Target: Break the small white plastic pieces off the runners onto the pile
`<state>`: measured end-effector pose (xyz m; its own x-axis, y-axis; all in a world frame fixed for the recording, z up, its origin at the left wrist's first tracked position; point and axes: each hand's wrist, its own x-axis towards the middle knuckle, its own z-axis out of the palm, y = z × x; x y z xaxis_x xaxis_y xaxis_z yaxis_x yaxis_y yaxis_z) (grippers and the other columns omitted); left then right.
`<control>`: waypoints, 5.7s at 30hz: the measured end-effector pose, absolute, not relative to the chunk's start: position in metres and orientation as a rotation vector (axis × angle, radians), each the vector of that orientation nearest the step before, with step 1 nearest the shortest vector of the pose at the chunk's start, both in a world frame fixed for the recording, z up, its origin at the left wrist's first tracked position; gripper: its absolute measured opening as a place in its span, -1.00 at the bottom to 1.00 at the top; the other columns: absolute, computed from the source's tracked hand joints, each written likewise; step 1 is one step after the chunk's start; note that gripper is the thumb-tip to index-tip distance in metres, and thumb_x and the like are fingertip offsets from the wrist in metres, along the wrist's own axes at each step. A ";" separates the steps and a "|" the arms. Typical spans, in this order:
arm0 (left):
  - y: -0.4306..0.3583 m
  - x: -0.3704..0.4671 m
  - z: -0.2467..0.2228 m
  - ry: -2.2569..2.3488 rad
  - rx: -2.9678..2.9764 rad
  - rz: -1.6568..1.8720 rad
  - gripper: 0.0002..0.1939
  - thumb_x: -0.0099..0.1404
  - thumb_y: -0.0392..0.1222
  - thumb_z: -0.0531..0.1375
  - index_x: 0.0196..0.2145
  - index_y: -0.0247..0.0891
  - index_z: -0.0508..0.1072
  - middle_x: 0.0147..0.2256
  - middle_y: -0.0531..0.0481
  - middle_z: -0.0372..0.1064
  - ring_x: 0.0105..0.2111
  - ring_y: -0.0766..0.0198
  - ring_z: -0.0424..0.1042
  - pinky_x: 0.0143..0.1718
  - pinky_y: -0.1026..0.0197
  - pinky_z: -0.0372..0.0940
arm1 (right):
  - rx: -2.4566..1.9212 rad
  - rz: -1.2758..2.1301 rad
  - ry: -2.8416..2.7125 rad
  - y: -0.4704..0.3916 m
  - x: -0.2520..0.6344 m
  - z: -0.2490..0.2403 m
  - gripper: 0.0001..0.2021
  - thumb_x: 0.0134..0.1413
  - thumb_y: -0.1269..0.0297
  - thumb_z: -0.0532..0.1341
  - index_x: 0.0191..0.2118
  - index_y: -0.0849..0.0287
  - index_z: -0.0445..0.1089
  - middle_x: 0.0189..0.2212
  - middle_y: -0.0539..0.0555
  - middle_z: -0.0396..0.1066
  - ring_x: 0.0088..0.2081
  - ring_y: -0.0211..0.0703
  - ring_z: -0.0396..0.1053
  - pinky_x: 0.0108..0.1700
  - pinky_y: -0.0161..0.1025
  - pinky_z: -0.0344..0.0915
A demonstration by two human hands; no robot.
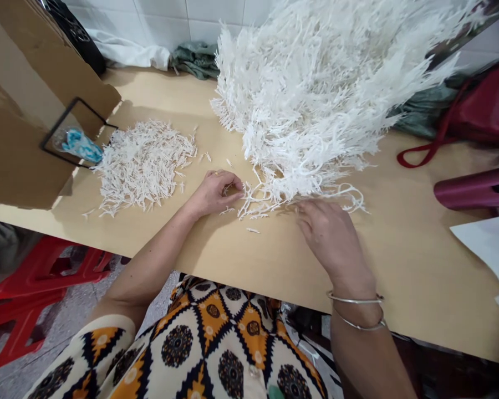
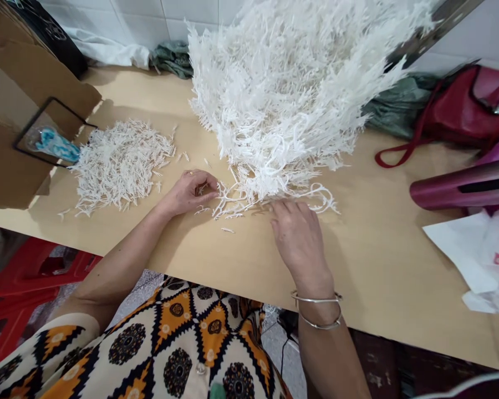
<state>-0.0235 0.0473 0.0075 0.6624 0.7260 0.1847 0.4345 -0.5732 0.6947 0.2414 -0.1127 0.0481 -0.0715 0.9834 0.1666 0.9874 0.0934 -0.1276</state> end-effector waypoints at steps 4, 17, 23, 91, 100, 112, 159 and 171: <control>0.046 -0.022 0.009 0.927 2.276 0.597 -0.80 0.37 -0.08 0.36 -0.10 -0.18 0.55 -0.15 0.02 0.60 -0.11 0.19 0.52 0.17 0.03 0.18 | -2.183 -0.212 -2.218 -0.110 0.251 0.027 -0.67 0.39 0.49 0.02 0.01 0.30 0.53 -0.18 0.30 0.60 -0.19 0.16 0.48 -0.13 0.00 0.28; 0.032 -0.006 0.008 0.466 2.527 0.516 -0.68 0.51 0.15 0.23 -0.03 -0.09 0.60 0.15 -0.04 0.57 0.23 0.05 0.42 0.26 -0.04 0.12 | -1.680 -0.195 -2.174 -0.071 0.202 0.048 -0.54 0.41 0.37 0.16 0.36 0.18 0.28 0.25 0.34 0.40 0.23 0.24 0.34 0.28 0.20 0.32; 0.026 -0.008 0.012 0.471 2.474 0.452 -0.60 0.50 0.21 0.21 -0.27 -0.18 0.53 -0.14 -0.03 0.58 -0.10 0.15 0.47 0.04 0.05 0.16 | -1.872 -0.210 -2.002 -0.049 0.239 0.028 -0.47 0.28 0.36 0.22 0.35 0.17 0.35 0.24 0.29 0.45 0.20 0.32 0.32 0.23 0.28 0.29; 0.034 0.004 0.009 0.680 0.986 1.013 -0.67 0.37 0.00 0.42 -0.27 -0.26 0.41 -0.44 0.17 0.32 -0.45 0.50 0.28 -0.35 0.41 0.25 | -1.217 -0.470 -2.423 -0.082 0.146 0.022 -0.59 0.42 0.21 0.28 0.24 0.31 0.41 0.16 0.29 0.55 0.26 0.18 0.35 0.28 0.05 0.17; 0.053 -0.003 0.010 0.882 0.808 1.330 -0.79 0.55 -0.29 0.19 -0.31 -0.22 0.35 -0.34 0.16 0.22 -0.46 0.53 0.21 -0.31 0.43 0.25 | -1.623 -0.357 -2.440 -0.064 0.195 0.019 -0.68 0.49 0.26 0.14 -0.37 0.14 0.46 -0.42 0.06 0.54 -0.29 -0.04 0.43 -0.02 -0.03 0.14; 0.044 -0.010 0.011 0.973 1.354 1.145 -0.86 0.43 -0.20 0.26 -0.29 -0.21 0.38 -0.46 0.17 0.19 -0.45 0.40 0.16 -0.34 0.27 0.09 | -1.483 0.566 -2.194 -0.082 0.200 0.070 -0.90 0.40 0.21 0.27 -0.21 0.04 0.47 -0.30 -0.02 0.54 -0.28 -0.14 0.48 -0.21 -0.16 0.35; 0.055 -0.028 0.015 0.791 1.583 0.958 -0.46 0.31 0.36 0.35 -0.34 -0.22 0.47 -0.42 0.08 0.28 -0.42 0.37 0.20 -0.35 0.23 0.13 | -1.374 -0.050 -1.862 -0.027 0.148 0.003 -0.61 0.42 0.17 0.18 0.25 0.16 0.26 0.09 0.39 0.46 0.18 0.23 0.45 0.21 0.19 0.41; 0.050 -0.024 0.017 0.752 1.426 0.936 -0.77 0.31 -0.15 0.38 -0.25 -0.21 0.38 -0.33 0.08 0.39 -0.36 0.40 0.37 -0.25 0.28 0.31 | -1.331 0.633 -1.475 -0.015 0.159 0.002 -0.85 0.25 0.23 0.32 -0.09 0.09 0.52 -0.18 0.09 0.65 -0.17 -0.09 0.60 -0.03 -0.08 0.53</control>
<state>-0.0244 0.0502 0.0169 0.4653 0.8785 0.1086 -0.0822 -0.0793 0.9935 0.1594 -0.0149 0.0021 0.1156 0.9381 0.3265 0.4097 0.2544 -0.8760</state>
